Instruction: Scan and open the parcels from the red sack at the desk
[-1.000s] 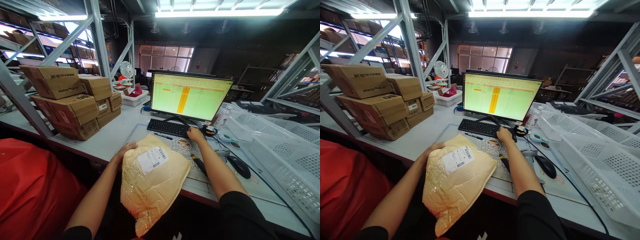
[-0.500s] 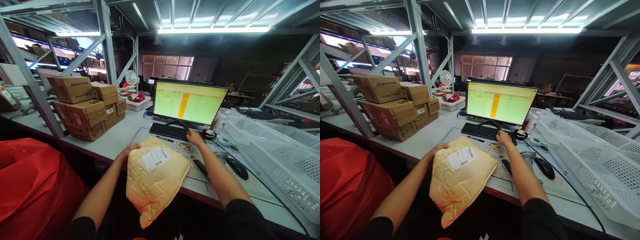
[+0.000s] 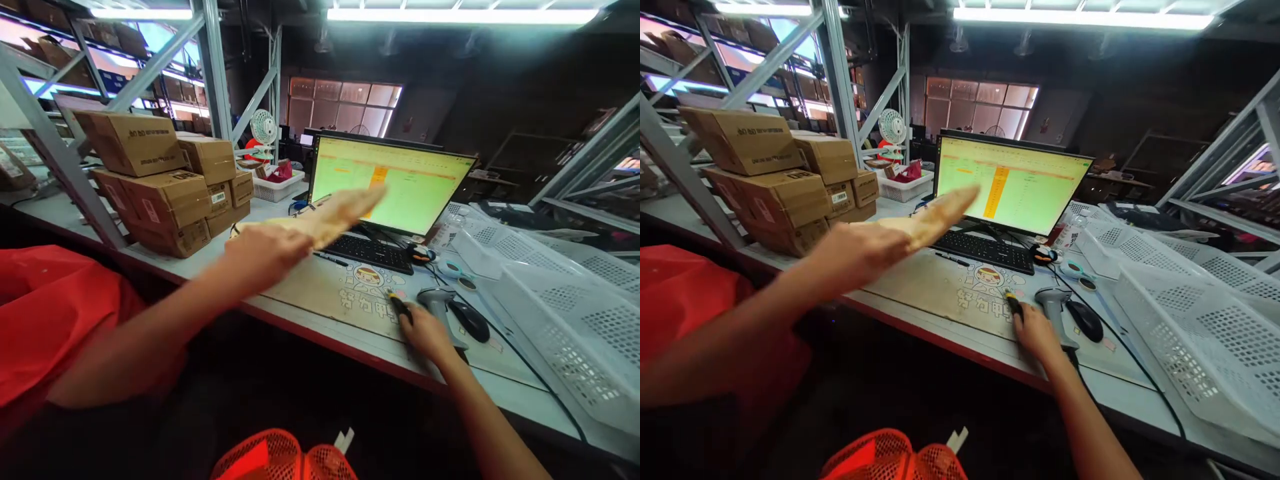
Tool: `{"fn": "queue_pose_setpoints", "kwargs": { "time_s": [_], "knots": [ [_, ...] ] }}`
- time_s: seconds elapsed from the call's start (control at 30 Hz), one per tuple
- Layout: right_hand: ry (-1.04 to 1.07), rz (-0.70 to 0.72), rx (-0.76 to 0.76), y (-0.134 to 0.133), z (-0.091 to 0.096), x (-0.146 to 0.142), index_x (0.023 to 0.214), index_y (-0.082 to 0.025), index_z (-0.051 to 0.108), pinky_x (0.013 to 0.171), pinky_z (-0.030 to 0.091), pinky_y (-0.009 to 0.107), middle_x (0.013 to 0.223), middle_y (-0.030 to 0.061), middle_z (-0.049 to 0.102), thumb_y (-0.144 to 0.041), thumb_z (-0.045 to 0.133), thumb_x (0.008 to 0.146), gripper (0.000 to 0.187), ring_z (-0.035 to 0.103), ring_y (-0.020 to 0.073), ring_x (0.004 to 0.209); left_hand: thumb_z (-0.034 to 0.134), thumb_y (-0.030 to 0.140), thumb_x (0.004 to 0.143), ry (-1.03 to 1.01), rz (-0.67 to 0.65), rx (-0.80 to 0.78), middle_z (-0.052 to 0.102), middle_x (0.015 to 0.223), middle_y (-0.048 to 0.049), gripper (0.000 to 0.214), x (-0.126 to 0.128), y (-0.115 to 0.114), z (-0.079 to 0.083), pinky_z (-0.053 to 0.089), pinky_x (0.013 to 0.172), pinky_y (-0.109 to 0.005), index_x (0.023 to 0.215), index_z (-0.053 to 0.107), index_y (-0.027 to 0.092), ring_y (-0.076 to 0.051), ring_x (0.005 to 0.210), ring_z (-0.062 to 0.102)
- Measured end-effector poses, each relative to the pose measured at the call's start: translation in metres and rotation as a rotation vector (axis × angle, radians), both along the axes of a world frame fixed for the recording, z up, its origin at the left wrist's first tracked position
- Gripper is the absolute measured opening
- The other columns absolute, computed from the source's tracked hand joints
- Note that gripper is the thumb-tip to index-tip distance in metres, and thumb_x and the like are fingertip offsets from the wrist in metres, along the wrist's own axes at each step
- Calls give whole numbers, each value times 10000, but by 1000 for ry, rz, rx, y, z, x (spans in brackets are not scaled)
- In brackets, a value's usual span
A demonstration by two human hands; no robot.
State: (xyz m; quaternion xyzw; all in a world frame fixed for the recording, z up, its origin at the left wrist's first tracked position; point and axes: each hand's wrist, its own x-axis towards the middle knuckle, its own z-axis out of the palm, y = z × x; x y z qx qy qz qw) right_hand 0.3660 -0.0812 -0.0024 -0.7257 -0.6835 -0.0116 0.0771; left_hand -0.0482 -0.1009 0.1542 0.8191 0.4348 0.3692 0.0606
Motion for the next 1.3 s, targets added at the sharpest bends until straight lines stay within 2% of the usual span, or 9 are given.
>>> {"fn": "queue_pose_setpoints", "kwargs": {
  "time_s": [0.13, 0.2, 0.3, 0.43, 0.6, 0.73, 1.1, 1.2, 1.3],
  "knots": [
    [227, -46, 245, 5, 20, 10, 1312, -80, 642, 906, 556, 508, 1081, 220, 737, -353, 350, 949, 540, 708, 371, 1031, 633, 93, 880, 445, -77, -166, 733, 1133, -179, 234, 42, -22, -113, 497, 878, -432, 1065, 752, 171, -363, 1121, 654],
    [315, -46, 317, 3, 38, 7, 1327, -151, 650, 841, 566, 451, 910, 141, 744, -410, 388, 942, 533, 718, 323, 896, 725, 228, 879, 494, -82, -239, 694, 1290, -210, 287, 47, -34, -145, 503, 949, -477, 1159, 746, 170, -410, 1258, 601],
    [430, 49, 325, -1, 67, -18, 1319, -216, 668, 697, 546, 380, 789, 77, 714, -482, 442, 946, 511, 680, 258, 702, 661, 417, 955, 370, -114, -296, 700, 1319, -169, 390, 39, -33, -138, 503, 980, -456, 1289, 713, 221, -372, 1243, 632],
    [441, 370, 246, 0, 84, -78, 1273, -227, 696, 712, 541, 356, 974, 93, 758, -524, 522, 942, 478, 691, 240, 786, 614, 416, 991, 293, 56, -195, 689, 1340, -156, 412, 26, 14, -105, 464, 1033, -422, 1338, 679, 201, -331, 1242, 626],
    [244, 677, 32, 7, 61, -129, 1200, -218, 716, 844, 536, 369, 1132, 98, 757, -443, 535, 954, 379, 697, 258, 968, 706, 298, 926, 351, 174, -269, 717, 1235, -158, 282, 25, 60, -137, 466, 1031, -382, 1159, 748, 146, -290, 1195, 632],
    [113, 675, -19, 6, 41, -133, 1251, -225, 692, 834, 523, 357, 1172, 97, 740, -432, 498, 988, 387, 695, 262, 995, 577, 246, 986, 252, 206, -203, 742, 1010, -136, 236, 26, 58, -158, 489, 866, -363, 949, 789, 149, -257, 989, 675],
    [18, 629, 211, -10, 29, -123, 1300, -258, 687, 686, 503, 317, 1181, 79, 732, -441, 473, 1017, 399, 710, 228, 873, 520, 260, 1032, 93, 126, -17, 706, 922, -98, 232, 31, 38, -161, 422, 770, -336, 917, 694, 160, -222, 888, 637],
    [-28, 563, 265, -8, 32, -103, 1301, -268, 694, 655, 492, 320, 1217, 73, 725, -469, 457, 1025, 415, 710, 238, 899, 513, 262, 1034, 130, 54, -4, 694, 911, -96, 236, 32, 36, -161, 430, 798, -340, 891, 671, 162, -223, 899, 628],
    [-94, 333, 274, -2, 40, -61, 1319, -265, 688, 657, 485, 353, 1233, 83, 718, -471, 473, 1008, 430, 701, 269, 904, 488, 261, 1038, 137, 96, -25, 694, 917, -101, 254, 28, 32, -160, 441, 826, -354, 885, 664, 159, -235, 920, 627]
  ]
}}
